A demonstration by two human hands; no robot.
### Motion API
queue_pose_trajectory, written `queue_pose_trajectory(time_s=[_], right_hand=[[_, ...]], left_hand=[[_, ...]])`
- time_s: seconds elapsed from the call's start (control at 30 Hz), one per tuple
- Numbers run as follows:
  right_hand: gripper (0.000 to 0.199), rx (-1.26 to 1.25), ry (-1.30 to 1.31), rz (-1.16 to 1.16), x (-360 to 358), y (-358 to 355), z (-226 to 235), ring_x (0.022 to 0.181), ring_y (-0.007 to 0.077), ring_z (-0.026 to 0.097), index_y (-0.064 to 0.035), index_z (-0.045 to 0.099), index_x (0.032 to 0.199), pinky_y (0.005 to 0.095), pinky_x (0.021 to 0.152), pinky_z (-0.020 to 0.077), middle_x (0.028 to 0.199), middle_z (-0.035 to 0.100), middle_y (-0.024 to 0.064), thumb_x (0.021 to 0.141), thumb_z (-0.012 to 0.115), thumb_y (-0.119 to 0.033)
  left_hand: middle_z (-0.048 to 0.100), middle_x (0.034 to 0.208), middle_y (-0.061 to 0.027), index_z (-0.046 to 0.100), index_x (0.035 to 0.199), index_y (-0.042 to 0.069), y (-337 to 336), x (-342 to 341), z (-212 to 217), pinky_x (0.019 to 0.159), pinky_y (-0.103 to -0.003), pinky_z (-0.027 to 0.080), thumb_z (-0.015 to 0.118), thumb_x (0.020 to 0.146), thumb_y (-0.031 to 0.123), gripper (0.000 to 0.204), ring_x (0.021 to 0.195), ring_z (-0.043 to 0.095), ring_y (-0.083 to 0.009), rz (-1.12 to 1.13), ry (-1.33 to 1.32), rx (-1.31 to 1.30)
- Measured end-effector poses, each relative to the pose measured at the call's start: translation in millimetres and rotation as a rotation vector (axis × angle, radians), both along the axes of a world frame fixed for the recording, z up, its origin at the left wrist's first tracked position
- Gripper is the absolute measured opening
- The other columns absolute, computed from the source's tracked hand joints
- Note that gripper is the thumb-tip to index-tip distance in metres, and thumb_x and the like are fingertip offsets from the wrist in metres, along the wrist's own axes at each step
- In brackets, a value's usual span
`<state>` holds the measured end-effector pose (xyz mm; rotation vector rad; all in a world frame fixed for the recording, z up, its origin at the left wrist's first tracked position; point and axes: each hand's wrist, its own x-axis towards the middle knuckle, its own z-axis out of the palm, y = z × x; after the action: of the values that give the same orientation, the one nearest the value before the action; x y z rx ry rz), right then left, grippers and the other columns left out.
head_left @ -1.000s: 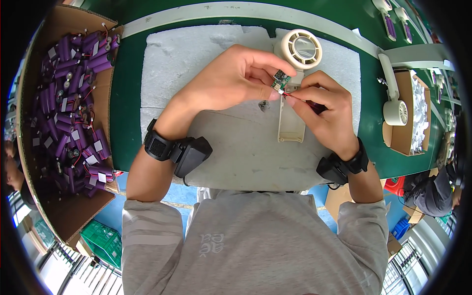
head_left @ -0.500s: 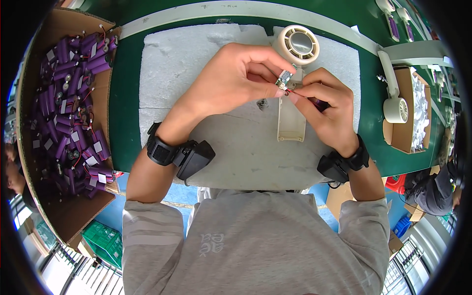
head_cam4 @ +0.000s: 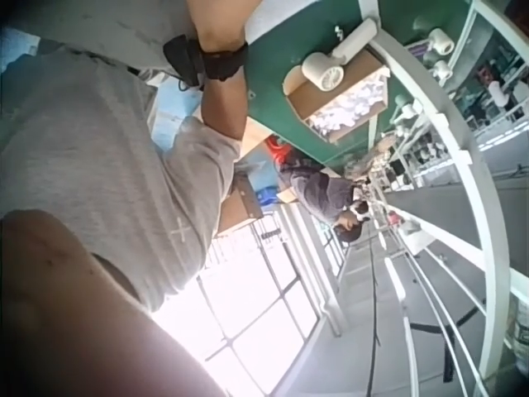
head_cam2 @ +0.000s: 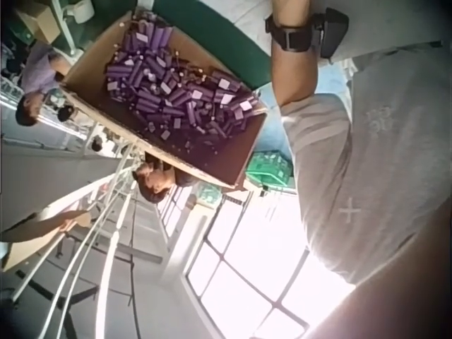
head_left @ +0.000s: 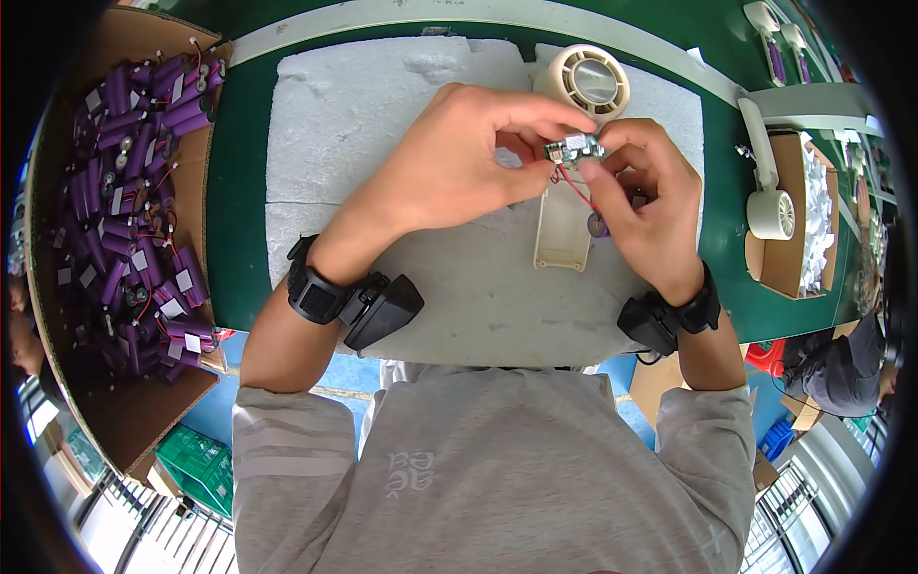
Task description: The person assembles a handheld fan by connecting a battery pack to a circuit board, fitting the board into the housing, and tucking the batteries into the handle before repeating the process.
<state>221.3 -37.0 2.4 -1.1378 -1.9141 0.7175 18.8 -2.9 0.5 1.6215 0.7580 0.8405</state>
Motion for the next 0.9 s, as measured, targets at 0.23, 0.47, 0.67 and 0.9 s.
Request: queue_pose_trajectory(time_s=[0.23,0.47,0.67,0.9], right_hand=[[0.031,0.023,-0.021,-0.086,-7.8,-2.1,-8.5,0.062,0.0039,0.059,-0.0016,0.062,0.103,0.0183,0.053,0.0497,0.072,0.061,0.0013,0.077,0.076,0.003],[0.030,0.019,-0.030,-0.136,-9.3,-2.7,-13.8,0.062,0.0027,0.057,-0.0001,0.064,0.100,0.0170,0.054,0.0496,0.074,0.062,0.0017,0.074,0.078,0.002],[0.028,-0.009,0.009,-0.142,-9.7,-3.1,-11.6,0.063,0.0023,0.057,0.0005,0.066,0.100,0.0170,0.053,0.0490,0.076,0.062,0.0015,0.074,0.077,0.003],[0.027,-0.010,-0.013,-0.132,-5.2,-2.7,-12.6,0.064,0.0030,0.057,0.0008,0.066,0.102,0.0173,0.052,0.0488,0.079,0.062,0.0013,0.077,0.075,0.003]], left_hand=[[0.070,0.095,-0.0064,0.069,0.110,0.003,-0.9,-4.2,-6.2,0.080,-0.029,0.056,0.066,0.079,-0.007,0.033,0.086,0.066,-0.0124,0.046,0.115,0.041],[0.070,0.088,-0.0081,0.073,0.098,0.002,0.3,-4.9,-17.2,0.070,-0.026,0.055,0.070,0.074,-0.005,0.024,0.075,0.067,-0.0150,0.078,0.103,0.277],[0.069,0.084,-0.0084,0.074,0.094,0.002,-1.3,-1.2,-13.1,0.067,-0.025,0.055,0.070,0.073,-0.006,0.023,0.073,0.067,-0.0150,0.096,0.121,0.309],[0.071,0.080,-0.0095,0.074,0.090,0.003,-3.2,0.9,-19.7,0.064,-0.028,0.056,0.070,0.071,0.003,0.020,0.071,0.070,-0.0196,0.092,0.071,0.254]])
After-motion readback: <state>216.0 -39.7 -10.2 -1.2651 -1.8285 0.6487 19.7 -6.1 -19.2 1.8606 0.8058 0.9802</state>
